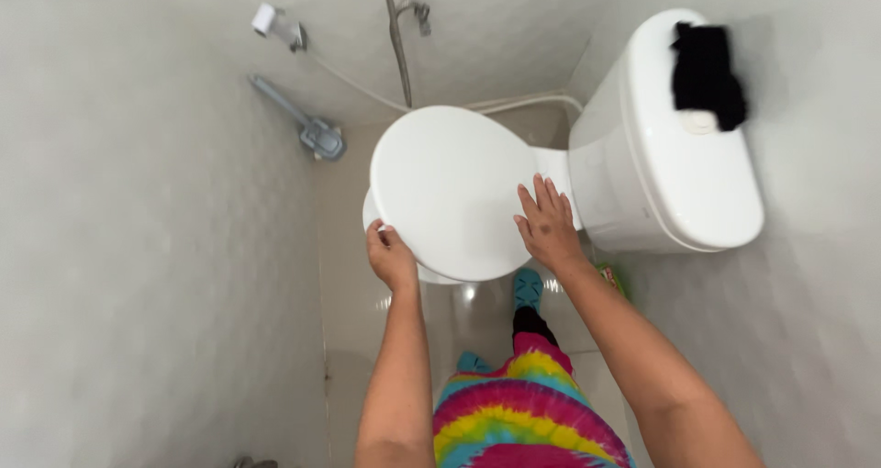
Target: The person cleans the surfaces of a toilet using a cloth, including the lid, seat, and water tank, and applies a cleaning spray to the exterior of the tank and the wall.
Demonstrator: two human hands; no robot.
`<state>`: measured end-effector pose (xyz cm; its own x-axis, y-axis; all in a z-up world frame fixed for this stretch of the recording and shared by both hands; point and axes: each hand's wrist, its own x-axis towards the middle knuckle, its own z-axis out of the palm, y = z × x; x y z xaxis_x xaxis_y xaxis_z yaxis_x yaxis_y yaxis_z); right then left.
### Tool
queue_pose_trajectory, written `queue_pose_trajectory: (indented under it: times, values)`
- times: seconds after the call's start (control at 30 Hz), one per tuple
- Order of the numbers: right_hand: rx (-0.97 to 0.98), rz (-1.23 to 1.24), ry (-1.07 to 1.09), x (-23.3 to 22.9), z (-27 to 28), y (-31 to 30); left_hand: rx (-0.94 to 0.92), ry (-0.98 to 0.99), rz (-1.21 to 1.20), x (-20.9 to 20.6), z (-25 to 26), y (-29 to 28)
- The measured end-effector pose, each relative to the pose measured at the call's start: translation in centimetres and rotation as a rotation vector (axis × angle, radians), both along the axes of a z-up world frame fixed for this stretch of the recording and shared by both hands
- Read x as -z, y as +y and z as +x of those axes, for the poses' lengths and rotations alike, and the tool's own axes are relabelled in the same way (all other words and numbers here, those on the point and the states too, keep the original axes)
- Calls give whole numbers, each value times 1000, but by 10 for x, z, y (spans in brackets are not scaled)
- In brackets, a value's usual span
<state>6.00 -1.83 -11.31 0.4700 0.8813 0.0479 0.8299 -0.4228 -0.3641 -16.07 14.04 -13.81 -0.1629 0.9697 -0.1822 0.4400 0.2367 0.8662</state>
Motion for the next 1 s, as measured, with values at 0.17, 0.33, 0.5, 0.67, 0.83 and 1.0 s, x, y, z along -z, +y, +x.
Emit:
queue_pose_trajectory:
  times: [0.17,0.33,0.5,0.67,0.83,1.0]
  values:
    - [38,27,-94,-29,8,-34,159,-48,23,-63,28,-27]
    - [84,34,-125,-49,20,-60,290,-97,30,-101,57,-48]
    - [111,42,-156,-67,37,-78,416,-122,173,-118,88,-66]
    - [147,43,-152,-94,62,-89,569,-84,278,-128,119,-81]
    - [167,38,-191,-115,99,-93,730,-103,293,-134,152,-91]
    - [196,23,-214,-124,140,-84,902,-179,280,-145,185,-96]
